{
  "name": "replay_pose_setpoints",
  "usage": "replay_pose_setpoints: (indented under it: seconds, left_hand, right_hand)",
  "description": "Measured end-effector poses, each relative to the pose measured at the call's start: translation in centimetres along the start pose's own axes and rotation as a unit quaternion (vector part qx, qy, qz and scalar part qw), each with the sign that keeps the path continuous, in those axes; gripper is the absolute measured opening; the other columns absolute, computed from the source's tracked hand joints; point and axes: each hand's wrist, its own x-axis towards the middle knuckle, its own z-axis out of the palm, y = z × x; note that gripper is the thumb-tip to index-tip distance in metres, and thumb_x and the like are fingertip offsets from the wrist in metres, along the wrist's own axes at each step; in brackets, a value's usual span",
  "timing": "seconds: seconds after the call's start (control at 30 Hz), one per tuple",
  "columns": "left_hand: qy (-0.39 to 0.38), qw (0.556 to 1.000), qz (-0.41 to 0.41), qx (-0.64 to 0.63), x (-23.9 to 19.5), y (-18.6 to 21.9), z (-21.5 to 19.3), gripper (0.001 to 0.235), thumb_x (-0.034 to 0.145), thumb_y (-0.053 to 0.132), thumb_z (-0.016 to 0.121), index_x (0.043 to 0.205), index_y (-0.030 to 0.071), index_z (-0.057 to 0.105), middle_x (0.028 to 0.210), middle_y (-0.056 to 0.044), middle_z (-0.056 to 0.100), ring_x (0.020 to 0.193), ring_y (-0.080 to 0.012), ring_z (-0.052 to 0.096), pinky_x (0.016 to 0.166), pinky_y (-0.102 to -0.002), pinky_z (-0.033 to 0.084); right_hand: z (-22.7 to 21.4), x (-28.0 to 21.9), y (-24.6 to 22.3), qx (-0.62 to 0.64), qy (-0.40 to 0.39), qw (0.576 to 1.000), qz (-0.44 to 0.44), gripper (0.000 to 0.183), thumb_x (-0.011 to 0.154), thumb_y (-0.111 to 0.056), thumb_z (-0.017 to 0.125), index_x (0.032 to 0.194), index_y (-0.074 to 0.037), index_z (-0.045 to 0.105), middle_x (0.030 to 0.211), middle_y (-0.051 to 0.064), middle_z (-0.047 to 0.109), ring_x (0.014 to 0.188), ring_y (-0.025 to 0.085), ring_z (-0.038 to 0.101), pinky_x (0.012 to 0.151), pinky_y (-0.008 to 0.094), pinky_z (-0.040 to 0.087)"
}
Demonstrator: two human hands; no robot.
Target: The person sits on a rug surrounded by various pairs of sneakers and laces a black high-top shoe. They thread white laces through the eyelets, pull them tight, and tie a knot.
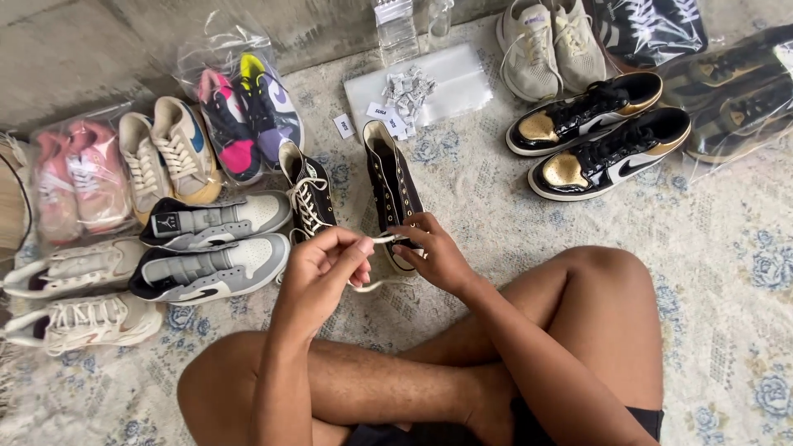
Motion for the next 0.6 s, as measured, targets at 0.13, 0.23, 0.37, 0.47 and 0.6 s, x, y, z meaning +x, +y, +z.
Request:
replay_pose_setpoints:
  seconds: [0.13, 0.23, 0.37, 0.47, 0.6]
  left_hand:
    - [-0.018, 1.0, -0.01, 0.003, 1.1, -0.8, -0.1, 0.019, 0.097, 0.016, 0.07, 0.091, -0.002, 0.073, 0.068, -0.011, 0.068, 0.061, -0.0142, 0.068, 0.059, -0.024, 0.059]
    - [-0.015, 1.0, -0.004, -0.01, 2.2, -1.3, -0.7, 0.018, 0.098, 0.015, 0.07, 0.091, -0.002, 0.072, 0.068, -0.01, 0.066, 0.063, -0.0139, 0.066, 0.061, -0.025, 0.058]
    - [-0.016, 0.998, 0.016, -0.052, 4.1, -3.0, -2.4, 0.016, 0.099, 0.013, 0.068, 0.092, -0.001, 0.071, 0.069, -0.01, 0.063, 0.065, -0.0154, 0.064, 0.065, -0.028, 0.057]
    - [0.013, 0.99, 0.022, -0.14, 4.6, -3.1, -3.3, 0.014, 0.099, 0.014, 0.068, 0.094, 0.001, 0.068, 0.071, -0.007, 0.061, 0.069, -0.0142, 0.064, 0.068, -0.028, 0.057]
    - [0.009, 0.978, 0.056, -0.203, 5.0, -2.7, -5.4, 0.014, 0.101, 0.014, 0.066, 0.094, 0.001, 0.067, 0.07, -0.008, 0.058, 0.068, -0.0169, 0.062, 0.069, -0.03, 0.056]
  right_hand:
    - [1.2, 0.5, 2.5, -0.071, 0.051, 0.996, 0.003, 0.014, 0.092, -0.01, 0.071, 0.104, -0.007, 0.076, 0.112, 0.014, 0.066, 0.091, 0.034, 0.074, 0.074, 0.041, 0.062]
    - [0.9, 0.9, 4.1, -0.093, 0.096, 0.99, 0.035, 0.011, 0.095, -0.01, 0.068, 0.101, -0.004, 0.075, 0.098, 0.012, 0.069, 0.078, 0.028, 0.075, 0.066, 0.037, 0.061]
    - [0.9, 1.5, 7.8, -0.145, 0.136, 0.976, 0.09, 0.011, 0.094, -0.016, 0.069, 0.091, -0.007, 0.074, 0.08, 0.006, 0.067, 0.073, 0.025, 0.073, 0.061, 0.035, 0.059]
    - [0.9, 1.7, 8.1, -0.136, 0.145, 0.969, 0.148, 0.015, 0.094, -0.017, 0.068, 0.087, -0.006, 0.075, 0.076, 0.008, 0.067, 0.069, 0.027, 0.072, 0.057, 0.036, 0.055]
    - [2.1, 2.0, 9.9, -0.139, 0.13, 0.957, 0.218, 0.018, 0.095, -0.02, 0.068, 0.084, -0.008, 0.075, 0.074, 0.006, 0.067, 0.067, 0.022, 0.07, 0.057, 0.034, 0.054]
